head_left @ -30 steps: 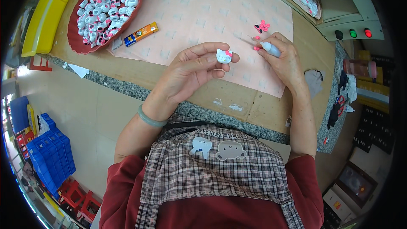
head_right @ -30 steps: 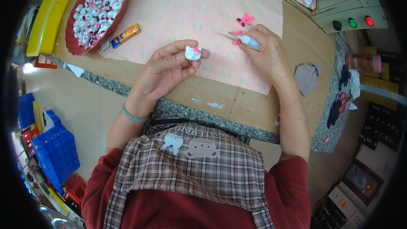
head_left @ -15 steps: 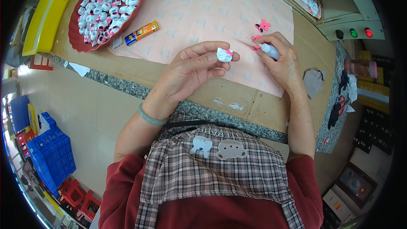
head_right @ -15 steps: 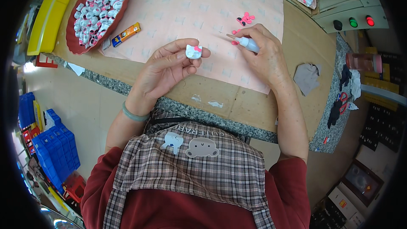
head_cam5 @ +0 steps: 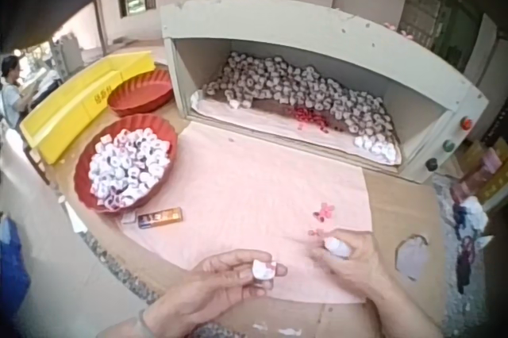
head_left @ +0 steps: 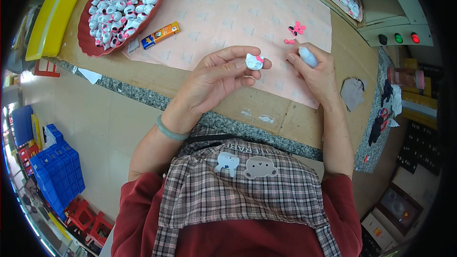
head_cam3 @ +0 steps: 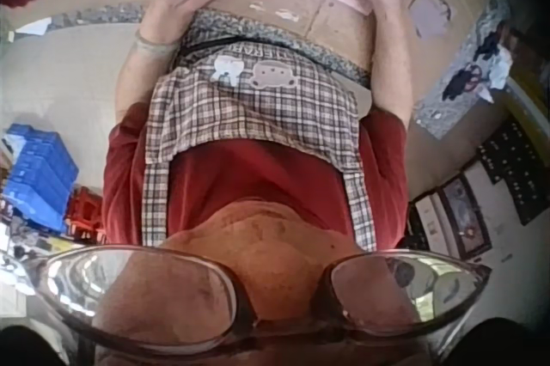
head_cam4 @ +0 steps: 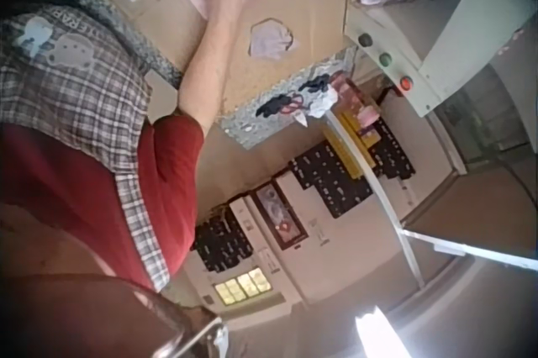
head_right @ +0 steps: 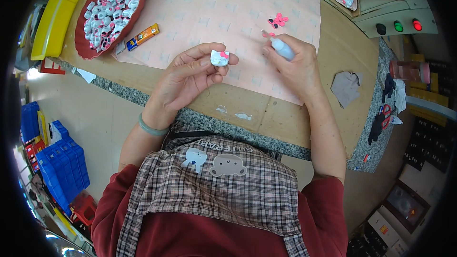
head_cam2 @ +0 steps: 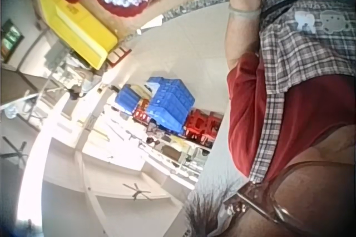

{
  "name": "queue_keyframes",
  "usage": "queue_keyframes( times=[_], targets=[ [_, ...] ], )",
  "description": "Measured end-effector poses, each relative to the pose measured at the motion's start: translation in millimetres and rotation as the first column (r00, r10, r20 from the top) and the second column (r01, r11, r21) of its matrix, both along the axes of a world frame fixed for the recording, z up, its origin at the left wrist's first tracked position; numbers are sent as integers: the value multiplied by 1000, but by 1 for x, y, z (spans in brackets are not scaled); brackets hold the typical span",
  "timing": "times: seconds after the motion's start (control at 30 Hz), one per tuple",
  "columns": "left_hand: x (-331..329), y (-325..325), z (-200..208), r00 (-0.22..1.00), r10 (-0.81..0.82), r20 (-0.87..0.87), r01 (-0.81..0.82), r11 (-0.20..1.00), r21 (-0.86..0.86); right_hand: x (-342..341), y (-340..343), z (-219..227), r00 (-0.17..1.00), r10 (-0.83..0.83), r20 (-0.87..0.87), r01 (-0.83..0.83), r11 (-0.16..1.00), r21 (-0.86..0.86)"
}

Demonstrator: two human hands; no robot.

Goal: Assembling small plastic toy components by gluing pink bows onto character heads at a workstation.

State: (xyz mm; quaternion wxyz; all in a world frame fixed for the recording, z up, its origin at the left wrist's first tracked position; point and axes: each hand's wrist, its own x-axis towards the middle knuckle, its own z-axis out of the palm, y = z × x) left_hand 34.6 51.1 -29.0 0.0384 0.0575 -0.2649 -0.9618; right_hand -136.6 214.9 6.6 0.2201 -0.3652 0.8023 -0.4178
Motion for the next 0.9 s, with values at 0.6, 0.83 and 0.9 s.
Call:
queue_keyframes(
  times=[0.6, 0.83, 0.9],
  targets=[
    [-2, 5, 4, 997, 46, 67, -43, 998, -50, 19, 5, 1, 767, 33, 640, 167, 954, -249],
    [-3, 14, 12, 986, 85, 140, -66, 989, -136, 27, 4, 3, 788, 119, 604, 164, 905, -392],
    [-3, 15, 12, 986, 89, 144, -66, 986, -155, 26, 6, 3, 799, 148, 583, 124, 908, -401]
  ],
)
